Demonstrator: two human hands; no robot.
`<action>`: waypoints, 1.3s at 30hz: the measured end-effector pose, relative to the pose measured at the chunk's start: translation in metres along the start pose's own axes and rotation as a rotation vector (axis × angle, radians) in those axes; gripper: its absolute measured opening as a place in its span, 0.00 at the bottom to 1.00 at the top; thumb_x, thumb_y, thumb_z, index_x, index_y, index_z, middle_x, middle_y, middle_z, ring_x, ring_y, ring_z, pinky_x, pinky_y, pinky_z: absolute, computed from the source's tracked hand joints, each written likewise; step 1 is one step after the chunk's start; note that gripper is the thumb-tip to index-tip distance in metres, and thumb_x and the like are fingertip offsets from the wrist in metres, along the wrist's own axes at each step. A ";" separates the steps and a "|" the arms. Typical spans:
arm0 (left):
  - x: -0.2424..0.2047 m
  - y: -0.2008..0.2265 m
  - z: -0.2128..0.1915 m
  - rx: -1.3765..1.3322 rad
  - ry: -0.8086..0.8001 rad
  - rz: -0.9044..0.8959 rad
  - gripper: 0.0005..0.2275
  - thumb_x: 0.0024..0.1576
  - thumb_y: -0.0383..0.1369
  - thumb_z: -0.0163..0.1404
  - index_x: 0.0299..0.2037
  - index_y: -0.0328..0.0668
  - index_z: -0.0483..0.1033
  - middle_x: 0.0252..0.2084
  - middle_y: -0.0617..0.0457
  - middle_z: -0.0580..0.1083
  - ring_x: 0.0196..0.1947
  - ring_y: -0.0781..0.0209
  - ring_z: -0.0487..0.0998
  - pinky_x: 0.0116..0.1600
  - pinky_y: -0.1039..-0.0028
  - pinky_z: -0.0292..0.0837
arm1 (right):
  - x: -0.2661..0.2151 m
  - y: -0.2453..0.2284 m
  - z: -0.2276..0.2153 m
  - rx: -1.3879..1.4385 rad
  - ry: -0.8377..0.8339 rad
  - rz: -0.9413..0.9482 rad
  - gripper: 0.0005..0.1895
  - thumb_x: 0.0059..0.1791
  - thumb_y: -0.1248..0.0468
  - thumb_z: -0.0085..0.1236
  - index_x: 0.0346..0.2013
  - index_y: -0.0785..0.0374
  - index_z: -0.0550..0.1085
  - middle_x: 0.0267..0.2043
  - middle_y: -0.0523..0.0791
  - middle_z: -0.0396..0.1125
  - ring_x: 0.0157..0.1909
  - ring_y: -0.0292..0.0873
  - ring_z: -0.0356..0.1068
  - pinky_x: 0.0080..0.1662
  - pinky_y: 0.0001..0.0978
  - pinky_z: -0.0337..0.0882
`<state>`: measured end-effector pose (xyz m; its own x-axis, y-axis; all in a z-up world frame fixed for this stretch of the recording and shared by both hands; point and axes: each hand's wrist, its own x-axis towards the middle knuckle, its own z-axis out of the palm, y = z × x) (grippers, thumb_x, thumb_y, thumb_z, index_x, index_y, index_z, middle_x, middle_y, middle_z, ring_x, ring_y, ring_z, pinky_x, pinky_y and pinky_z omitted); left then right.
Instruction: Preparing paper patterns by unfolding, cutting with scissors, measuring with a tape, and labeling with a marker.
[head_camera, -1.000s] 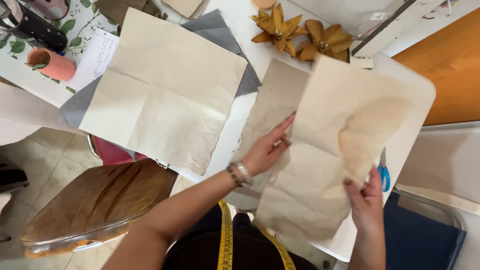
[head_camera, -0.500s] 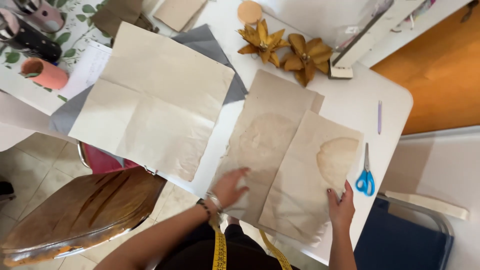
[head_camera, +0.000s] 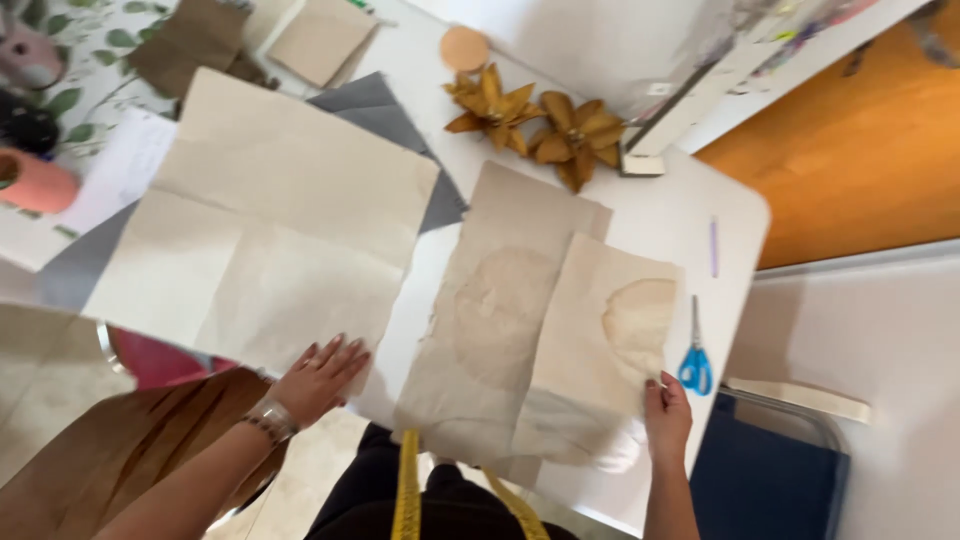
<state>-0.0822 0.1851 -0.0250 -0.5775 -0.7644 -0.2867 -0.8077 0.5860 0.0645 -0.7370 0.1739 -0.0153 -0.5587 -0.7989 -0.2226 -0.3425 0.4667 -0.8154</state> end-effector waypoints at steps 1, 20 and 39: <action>0.001 -0.006 -0.001 0.000 0.014 0.017 0.45 0.55 0.49 0.55 0.77 0.56 0.37 0.80 0.60 0.38 0.78 0.50 0.40 0.72 0.54 0.46 | 0.004 -0.003 -0.003 -0.002 0.022 -0.004 0.15 0.55 0.57 0.57 0.56 0.55 0.74 0.28 0.36 0.63 0.29 0.29 0.57 0.33 0.24 0.60; 0.083 -0.011 -0.074 -0.169 0.823 0.001 0.11 0.61 0.32 0.47 0.51 0.53 0.79 0.50 0.58 0.79 0.51 0.57 0.81 0.60 0.70 0.76 | -0.038 -0.062 -0.108 1.382 -0.623 0.382 0.25 0.54 0.65 0.39 0.65 0.51 0.70 0.54 0.43 0.73 0.32 0.28 0.72 0.30 0.13 0.66; 0.195 0.324 -0.165 -0.529 0.119 0.590 0.33 0.56 0.21 0.52 0.74 0.41 0.53 0.71 0.37 0.63 0.65 0.37 0.68 0.56 0.58 0.77 | -0.070 0.058 -0.174 1.748 -0.936 0.194 0.29 0.63 0.48 0.25 0.73 0.64 0.55 0.59 0.57 0.62 0.36 0.46 0.66 0.33 0.34 0.61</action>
<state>-0.4758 0.1815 0.0983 -0.9117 -0.4091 0.0381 -0.2971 0.7205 0.6266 -0.8489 0.3225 0.0460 0.2061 -0.9776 -0.0425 0.9637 0.2103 -0.1646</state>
